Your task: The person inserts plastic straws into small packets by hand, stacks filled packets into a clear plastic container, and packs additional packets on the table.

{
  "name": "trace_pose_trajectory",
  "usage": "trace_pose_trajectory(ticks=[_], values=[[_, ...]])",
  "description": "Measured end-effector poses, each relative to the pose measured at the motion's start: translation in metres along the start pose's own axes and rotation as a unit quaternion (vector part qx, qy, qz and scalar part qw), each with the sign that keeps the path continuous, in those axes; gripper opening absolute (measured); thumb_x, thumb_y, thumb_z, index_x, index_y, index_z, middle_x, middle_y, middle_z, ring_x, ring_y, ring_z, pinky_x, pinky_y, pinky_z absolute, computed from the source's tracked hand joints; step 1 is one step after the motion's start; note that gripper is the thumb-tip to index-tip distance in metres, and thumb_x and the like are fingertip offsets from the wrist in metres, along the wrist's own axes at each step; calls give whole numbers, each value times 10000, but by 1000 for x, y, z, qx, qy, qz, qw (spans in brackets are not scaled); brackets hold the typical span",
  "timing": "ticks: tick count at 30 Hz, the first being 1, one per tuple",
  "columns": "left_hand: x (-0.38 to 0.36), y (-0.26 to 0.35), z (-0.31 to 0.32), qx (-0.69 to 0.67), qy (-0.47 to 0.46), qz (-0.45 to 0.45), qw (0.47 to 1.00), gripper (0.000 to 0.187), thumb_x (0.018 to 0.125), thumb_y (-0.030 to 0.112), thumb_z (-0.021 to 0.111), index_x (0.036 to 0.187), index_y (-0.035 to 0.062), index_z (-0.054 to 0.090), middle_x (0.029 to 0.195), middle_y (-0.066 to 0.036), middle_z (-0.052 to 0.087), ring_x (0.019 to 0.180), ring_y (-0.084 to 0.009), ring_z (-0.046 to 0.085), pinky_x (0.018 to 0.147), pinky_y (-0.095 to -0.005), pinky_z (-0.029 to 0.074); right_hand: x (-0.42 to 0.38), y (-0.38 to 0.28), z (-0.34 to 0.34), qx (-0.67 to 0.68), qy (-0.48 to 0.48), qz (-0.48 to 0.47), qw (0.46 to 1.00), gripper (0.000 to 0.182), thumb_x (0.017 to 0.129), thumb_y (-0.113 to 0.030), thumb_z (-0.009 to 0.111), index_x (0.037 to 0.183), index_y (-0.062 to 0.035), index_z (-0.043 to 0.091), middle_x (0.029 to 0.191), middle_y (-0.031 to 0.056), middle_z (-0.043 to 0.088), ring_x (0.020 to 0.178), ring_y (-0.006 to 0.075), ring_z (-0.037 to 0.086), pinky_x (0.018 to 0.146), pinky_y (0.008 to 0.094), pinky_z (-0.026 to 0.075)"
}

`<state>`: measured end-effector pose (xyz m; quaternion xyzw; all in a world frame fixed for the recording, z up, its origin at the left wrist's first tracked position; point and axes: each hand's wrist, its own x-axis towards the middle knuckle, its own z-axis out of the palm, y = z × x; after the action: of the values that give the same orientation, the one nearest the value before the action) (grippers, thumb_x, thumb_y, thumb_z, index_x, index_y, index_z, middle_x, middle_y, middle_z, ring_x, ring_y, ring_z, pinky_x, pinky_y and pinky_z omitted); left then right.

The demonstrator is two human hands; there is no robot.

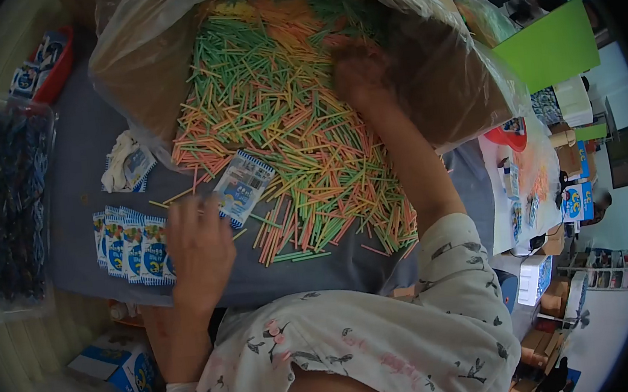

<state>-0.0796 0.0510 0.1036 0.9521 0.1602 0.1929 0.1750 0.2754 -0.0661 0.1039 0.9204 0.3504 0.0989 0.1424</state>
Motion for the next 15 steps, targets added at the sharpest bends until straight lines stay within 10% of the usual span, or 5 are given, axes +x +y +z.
trace_pose_trajectory(ticks=[4, 6, 15], values=[[24, 17, 44, 27, -58, 59, 996, 303, 767, 58, 685, 1047, -43, 629, 971, -135, 535, 957, -318, 511, 850, -437, 460, 22, 13, 35, 105, -38, 75, 991, 477, 788, -64, 565, 1263, -106, 597, 1246, 176, 605, 1196, 325, 546, 985, 464, 438], [26, 21, 57, 91, -76, 63, 991, 230, 761, 67, 664, 938, -78, 637, 961, -149, 540, 953, -313, 524, 784, -394, 511, 14, 19, 46, 135, 247, -26, 959, 516, 750, -58, 596, 1253, -172, 619, 1200, 158, 633, 1165, 316, 573, 963, 450, 457], [20, 12, 62, 52, 5, 99, 994, 140, 718, 12, 649, 844, -47, 635, 873, -147, 558, 845, -319, 562, 685, -365, 533, 2, 17, 29, 182, 273, -36, 944, 547, 706, -30, 629, 1216, -228, 640, 1166, 77, 648, 1097, 295, 599, 949, 406, 473]])
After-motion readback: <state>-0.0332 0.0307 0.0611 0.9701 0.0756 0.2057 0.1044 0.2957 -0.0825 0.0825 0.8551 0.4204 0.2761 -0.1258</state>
